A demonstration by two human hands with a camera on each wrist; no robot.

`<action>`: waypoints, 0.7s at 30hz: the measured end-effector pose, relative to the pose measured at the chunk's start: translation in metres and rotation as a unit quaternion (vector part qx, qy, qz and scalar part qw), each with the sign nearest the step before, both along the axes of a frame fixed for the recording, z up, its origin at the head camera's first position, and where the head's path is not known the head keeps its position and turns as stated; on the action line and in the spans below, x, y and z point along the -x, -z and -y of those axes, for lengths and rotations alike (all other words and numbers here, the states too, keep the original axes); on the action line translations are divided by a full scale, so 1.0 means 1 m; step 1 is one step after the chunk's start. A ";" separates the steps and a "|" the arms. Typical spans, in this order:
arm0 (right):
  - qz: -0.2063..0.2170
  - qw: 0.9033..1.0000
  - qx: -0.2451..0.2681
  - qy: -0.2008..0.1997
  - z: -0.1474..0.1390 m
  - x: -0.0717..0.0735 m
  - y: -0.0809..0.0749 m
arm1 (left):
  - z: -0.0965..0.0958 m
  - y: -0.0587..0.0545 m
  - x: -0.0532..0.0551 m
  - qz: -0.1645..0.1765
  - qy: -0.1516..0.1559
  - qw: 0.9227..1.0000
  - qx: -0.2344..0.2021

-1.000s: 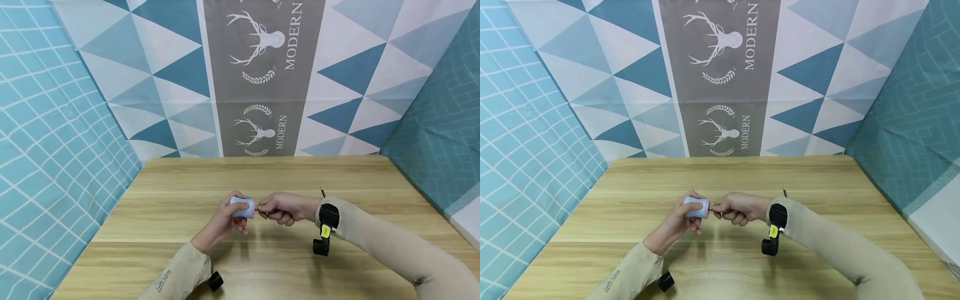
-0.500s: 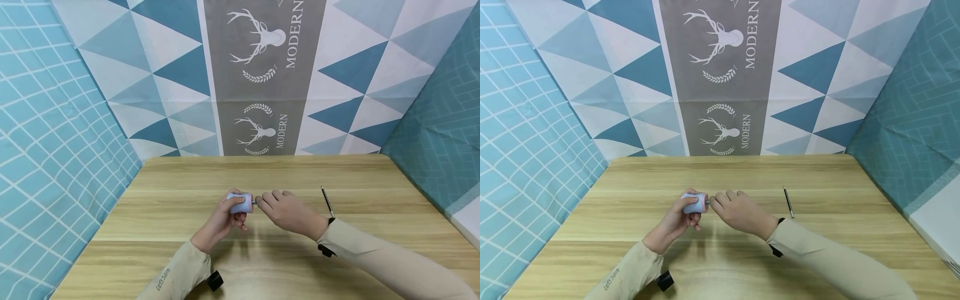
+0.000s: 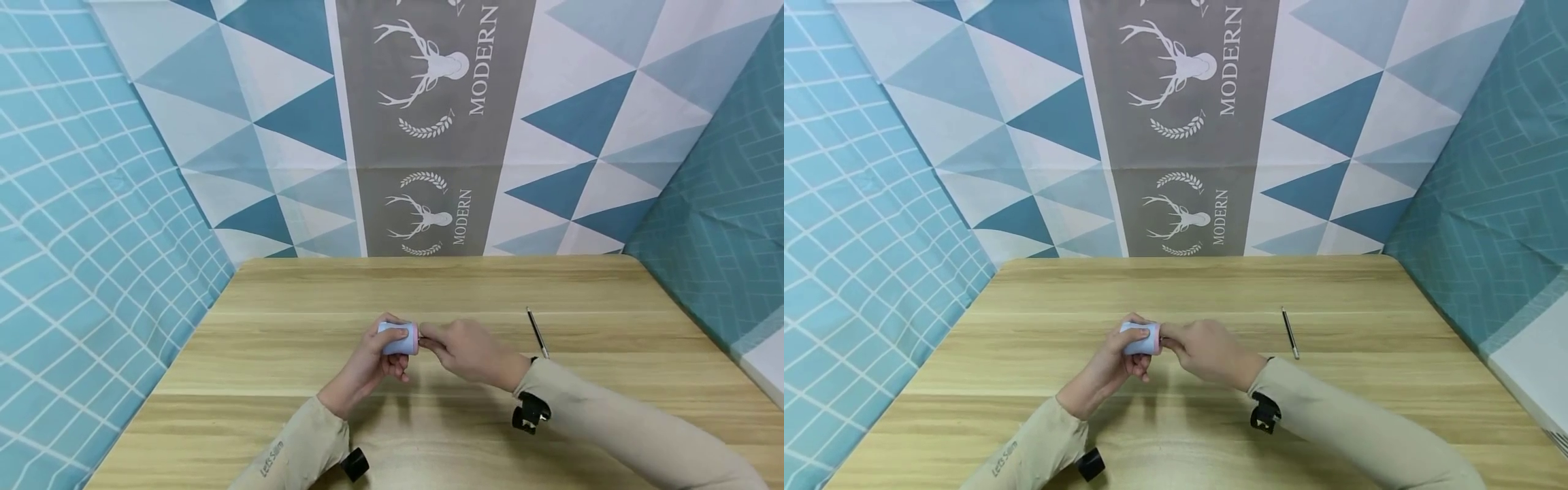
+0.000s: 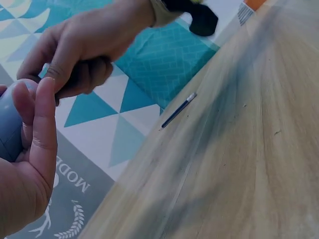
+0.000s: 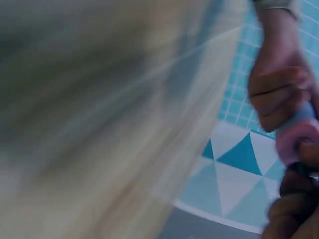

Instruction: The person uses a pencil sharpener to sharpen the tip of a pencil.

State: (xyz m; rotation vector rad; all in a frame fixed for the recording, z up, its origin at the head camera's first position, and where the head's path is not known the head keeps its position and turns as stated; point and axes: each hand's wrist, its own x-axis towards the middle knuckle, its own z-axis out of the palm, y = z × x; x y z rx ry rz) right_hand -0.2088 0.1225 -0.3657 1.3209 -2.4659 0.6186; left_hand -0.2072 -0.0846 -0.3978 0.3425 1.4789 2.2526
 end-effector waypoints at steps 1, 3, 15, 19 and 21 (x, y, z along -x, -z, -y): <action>0.092 0.996 0.019 0.001 0.001 0.000 -0.004 | 0.000 0.001 0.000 -0.001 -0.001 1.000 0.005; 0.282 0.958 0.055 0.005 0.001 0.001 -0.012 | 0.000 0.002 -0.001 -0.003 -0.001 1.000 0.011; 0.638 0.765 0.090 -0.007 -0.013 0.012 -0.020 | 0.002 0.007 -0.002 -0.039 0.027 0.998 0.030; 0.315 0.948 0.041 -0.006 -0.012 -0.003 -0.019 | 0.002 0.003 -0.001 -0.024 0.016 0.999 0.025; 0.072 0.997 -0.022 0.004 -0.012 -0.008 -0.015 | 0.002 0.001 -0.001 -0.020 0.013 1.000 0.017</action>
